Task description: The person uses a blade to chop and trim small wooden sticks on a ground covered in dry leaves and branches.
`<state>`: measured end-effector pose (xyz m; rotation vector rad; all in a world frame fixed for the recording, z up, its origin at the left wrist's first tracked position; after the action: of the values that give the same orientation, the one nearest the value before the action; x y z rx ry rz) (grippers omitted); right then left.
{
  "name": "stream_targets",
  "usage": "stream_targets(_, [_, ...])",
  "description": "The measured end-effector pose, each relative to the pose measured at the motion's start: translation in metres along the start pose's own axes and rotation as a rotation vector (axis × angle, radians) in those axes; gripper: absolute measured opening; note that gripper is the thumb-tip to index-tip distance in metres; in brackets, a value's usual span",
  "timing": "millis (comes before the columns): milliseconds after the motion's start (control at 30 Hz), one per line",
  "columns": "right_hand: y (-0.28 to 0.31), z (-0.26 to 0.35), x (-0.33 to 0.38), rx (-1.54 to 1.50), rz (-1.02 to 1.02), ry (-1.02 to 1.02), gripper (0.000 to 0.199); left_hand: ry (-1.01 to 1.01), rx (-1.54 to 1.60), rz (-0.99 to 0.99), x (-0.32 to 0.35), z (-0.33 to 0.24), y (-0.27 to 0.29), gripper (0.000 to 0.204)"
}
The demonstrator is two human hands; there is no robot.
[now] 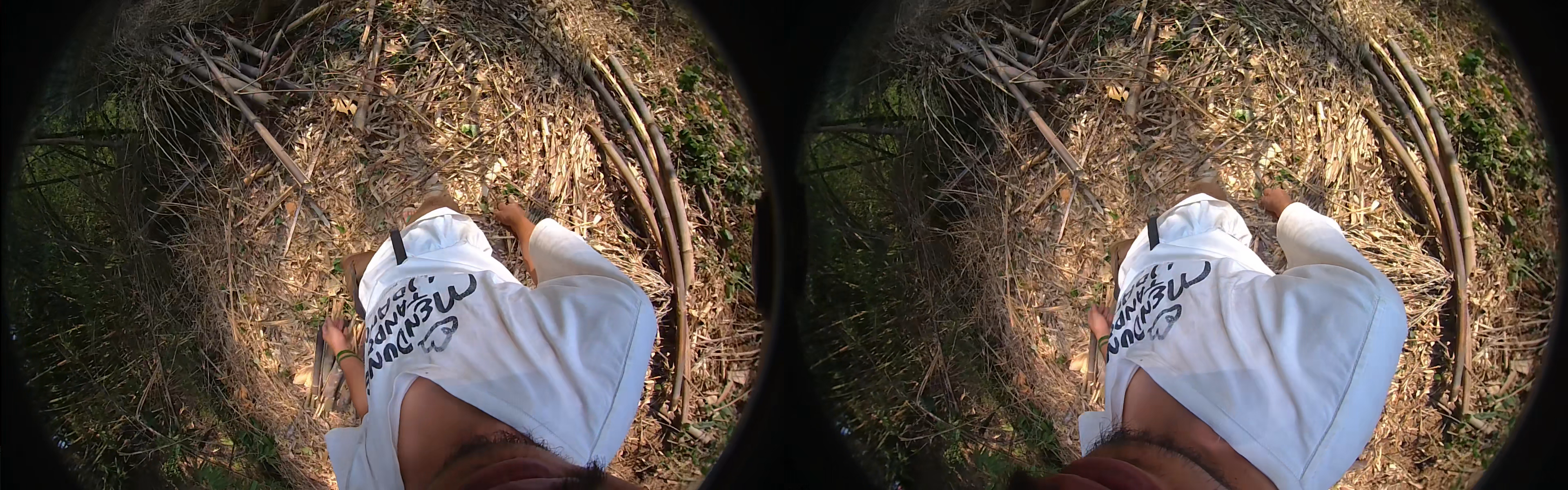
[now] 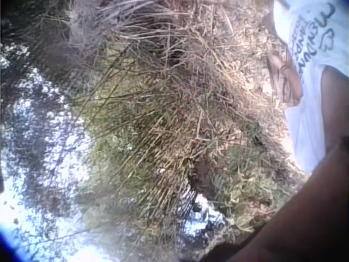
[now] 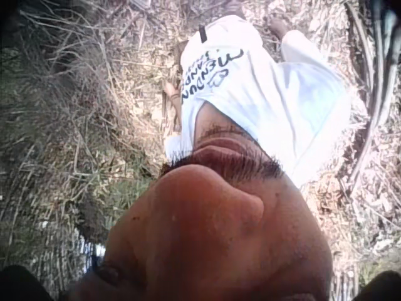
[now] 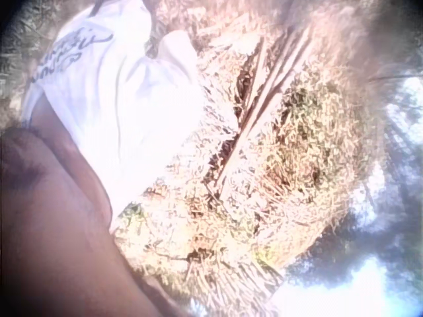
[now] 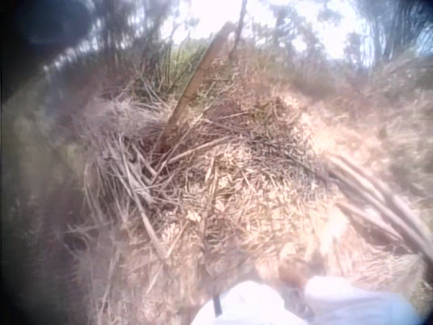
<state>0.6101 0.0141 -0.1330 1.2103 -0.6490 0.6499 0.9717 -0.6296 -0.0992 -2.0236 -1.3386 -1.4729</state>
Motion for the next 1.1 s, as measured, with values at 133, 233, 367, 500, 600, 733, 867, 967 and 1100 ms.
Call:
stream_targets(133, [-0.042,-0.062,-0.006,0.157,0.019,0.049,0.027,-0.014,-0.27,0.05,-0.003,-0.028,-0.053,0.035])
stream_targets(233, [-0.069,-0.08,-0.003,0.097,0.071,-0.027,0.038,-0.126,-0.458,-0.009,0.0,-0.064,-0.073,0.032])
stream_targets(367, [-0.065,-0.062,0.026,-0.306,-0.014,-0.217,0.041,-0.131,-0.596,0.045,0.0,-0.113,-0.111,0.034])
stream_targets(500, [-0.052,-0.034,0.059,-0.609,-0.078,-0.394,0.049,-0.1,-0.671,0.119,-0.01,-0.151,-0.169,0.03])
stream_targets(600, [-0.039,-0.024,0.06,-0.666,-0.229,-0.406,0.036,-0.115,-0.64,0.244,-0.025,-0.168,-0.235,0.022])
stream_targets(733, [-0.054,-0.032,0.055,-0.886,-0.272,-0.586,0.021,0.071,-0.777,0.411,-0.046,-0.168,-0.311,0.03])
stream_targets(867, [-0.023,-0.025,0.054,-0.97,-0.342,-0.601,0.019,0.064,-0.846,0.426,-0.064,-0.203,-0.381,0.029])
stream_targets(967, [0.025,-0.007,0.06,-0.97,-0.402,-0.599,0.021,0.005,-0.893,0.463,-0.078,-0.233,-0.43,0.024])
stream_targets(1100, [0.067,0.016,0.058,-1.148,-0.537,-0.736,0.024,0.045,-0.998,0.417,-0.104,-0.264,-0.482,0.02])
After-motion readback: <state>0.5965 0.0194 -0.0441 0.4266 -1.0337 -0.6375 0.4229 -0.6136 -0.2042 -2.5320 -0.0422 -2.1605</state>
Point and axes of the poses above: each hand's wrist, its own x-axis away from the middle knuckle, its own y-axis out of the back of the hand, z = x × y, the point moved 10 cm from there along -x, towards the middle knuckle, and after that the axes turned 12 degrees about y, right-handed, at the moved point
